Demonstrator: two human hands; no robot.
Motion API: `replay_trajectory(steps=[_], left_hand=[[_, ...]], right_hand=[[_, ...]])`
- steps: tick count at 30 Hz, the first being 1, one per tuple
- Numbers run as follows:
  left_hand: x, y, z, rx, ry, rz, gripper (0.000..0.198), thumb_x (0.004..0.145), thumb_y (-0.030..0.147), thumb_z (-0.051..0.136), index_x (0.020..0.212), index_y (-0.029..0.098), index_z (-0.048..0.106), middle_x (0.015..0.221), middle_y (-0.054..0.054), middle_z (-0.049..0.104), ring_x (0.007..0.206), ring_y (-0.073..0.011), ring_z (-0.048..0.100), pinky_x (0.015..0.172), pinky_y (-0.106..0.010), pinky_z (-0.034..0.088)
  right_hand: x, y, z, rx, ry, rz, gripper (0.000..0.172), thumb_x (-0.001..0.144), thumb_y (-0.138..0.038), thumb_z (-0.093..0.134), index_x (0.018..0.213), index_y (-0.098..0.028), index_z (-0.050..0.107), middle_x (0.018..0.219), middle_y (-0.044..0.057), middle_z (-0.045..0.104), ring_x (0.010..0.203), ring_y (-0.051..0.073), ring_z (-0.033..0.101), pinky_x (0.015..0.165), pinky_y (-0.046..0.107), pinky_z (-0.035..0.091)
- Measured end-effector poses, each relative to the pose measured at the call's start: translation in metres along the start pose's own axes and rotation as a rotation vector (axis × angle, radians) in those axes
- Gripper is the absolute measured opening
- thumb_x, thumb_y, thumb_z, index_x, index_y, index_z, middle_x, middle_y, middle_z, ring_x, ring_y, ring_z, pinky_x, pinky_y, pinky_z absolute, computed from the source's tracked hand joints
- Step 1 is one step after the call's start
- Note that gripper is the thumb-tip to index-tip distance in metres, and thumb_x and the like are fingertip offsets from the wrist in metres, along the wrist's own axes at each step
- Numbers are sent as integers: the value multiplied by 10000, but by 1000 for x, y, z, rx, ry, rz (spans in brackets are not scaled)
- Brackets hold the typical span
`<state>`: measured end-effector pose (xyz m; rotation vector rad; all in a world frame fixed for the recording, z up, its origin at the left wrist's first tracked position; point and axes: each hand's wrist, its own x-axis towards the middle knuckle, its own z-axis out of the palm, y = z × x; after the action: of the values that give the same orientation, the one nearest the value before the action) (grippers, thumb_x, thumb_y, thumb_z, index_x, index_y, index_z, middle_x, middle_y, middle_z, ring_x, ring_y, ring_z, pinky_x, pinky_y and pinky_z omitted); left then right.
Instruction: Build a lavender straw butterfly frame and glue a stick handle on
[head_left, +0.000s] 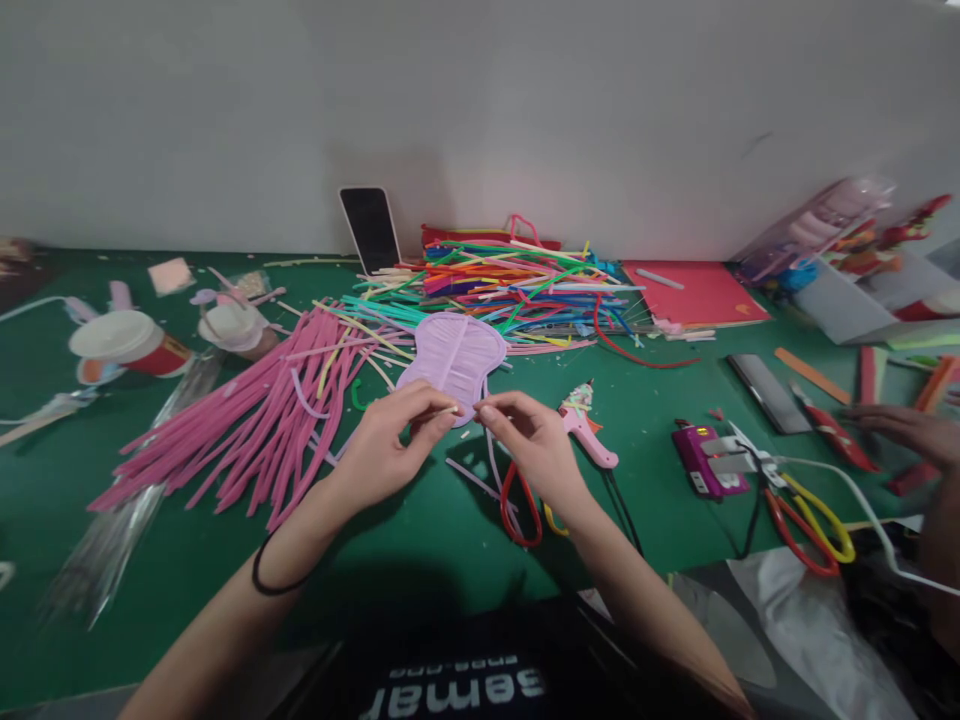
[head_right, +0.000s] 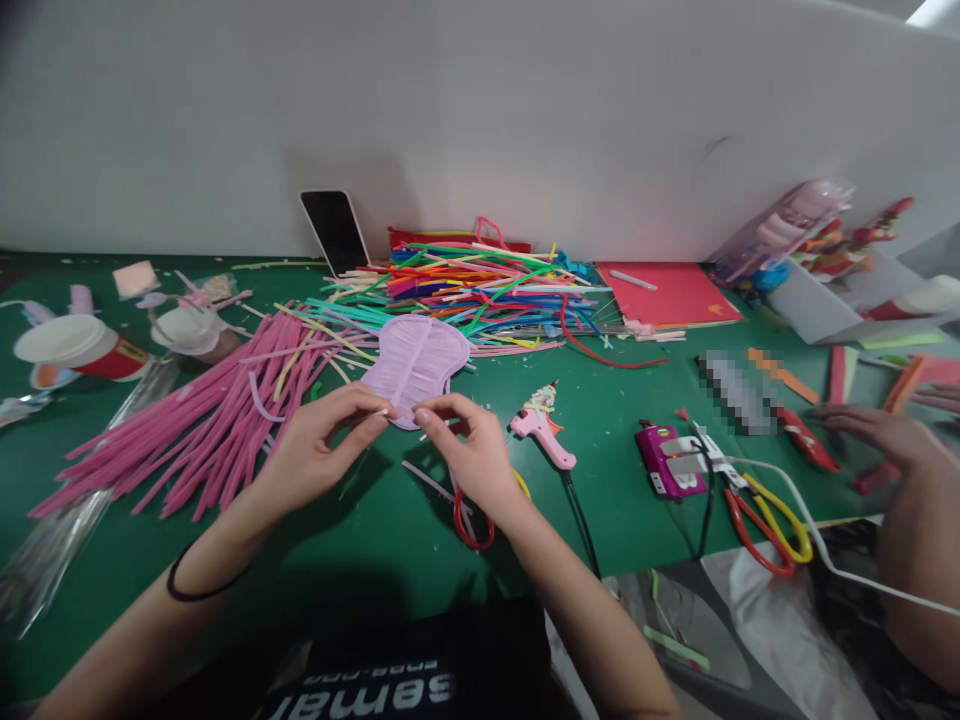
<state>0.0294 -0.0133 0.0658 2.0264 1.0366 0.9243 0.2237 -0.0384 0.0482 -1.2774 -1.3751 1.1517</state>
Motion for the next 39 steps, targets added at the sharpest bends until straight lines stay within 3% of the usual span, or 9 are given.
replay_trajectory(steps=[4,9,12,15,19,22,29,34,39], left_hand=[[-2,5,-2,-105,4,69,144,970,269,544,927,197,662,874,-31,678,821,-157,628,755,-265,470],[-5,8,-1,-151,-5,92,139,948,270,587,888,200,691,801,-27,671,747,-155,609,704,-275,461],[-8,8,-1,-230,6,69,164,945,307,589,870,204,692,794,-36,671,744,-167,610,702,-292,464],[-14,5,-5,-303,107,-5,211,938,375,580,843,215,681,780,-33,646,723,-172,578,678,-305,447],[-25,-14,-14,-291,238,-91,317,923,378,563,652,217,594,663,-10,535,649,-161,493,645,-315,394],[-32,-31,-17,-303,316,-143,383,924,335,503,563,207,522,613,-15,460,617,-160,440,616,-323,357],[-33,-53,-23,-658,320,-323,360,863,359,465,565,180,558,567,13,321,486,-106,266,451,-273,199],[-34,-61,-33,-989,422,-343,369,907,384,510,618,166,582,578,25,307,500,-83,300,441,-196,261],[-38,-64,-30,-1087,422,-271,610,951,520,473,447,177,482,568,-9,363,593,-120,422,597,-233,459]], right_hand=[[3,-15,4,352,-76,94,265,830,-458,719,827,-198,667,768,-8,655,711,120,588,644,237,455],[6,-16,16,523,-172,165,342,711,-423,845,747,-191,596,672,-58,567,602,73,492,572,205,399],[7,-11,20,642,-275,237,365,699,-429,857,760,-199,579,674,-64,569,593,72,513,553,197,415],[7,-4,24,721,-348,345,358,704,-448,851,780,-199,605,679,-52,594,612,83,566,535,186,442],[1,14,35,663,-281,510,319,729,-397,833,904,-171,690,860,21,709,677,97,643,531,175,487],[-7,27,49,735,-222,694,337,742,-343,813,983,-145,685,999,83,731,783,151,712,646,247,581],[-7,38,69,926,-50,845,116,881,-171,630,988,-127,627,1066,128,721,920,214,747,819,352,605],[10,37,74,1040,-102,983,127,925,-134,537,1011,-115,627,827,59,714,652,109,689,602,207,553],[24,39,82,1080,-13,896,181,983,-355,540,940,-194,612,630,-32,613,486,74,540,429,152,409]])
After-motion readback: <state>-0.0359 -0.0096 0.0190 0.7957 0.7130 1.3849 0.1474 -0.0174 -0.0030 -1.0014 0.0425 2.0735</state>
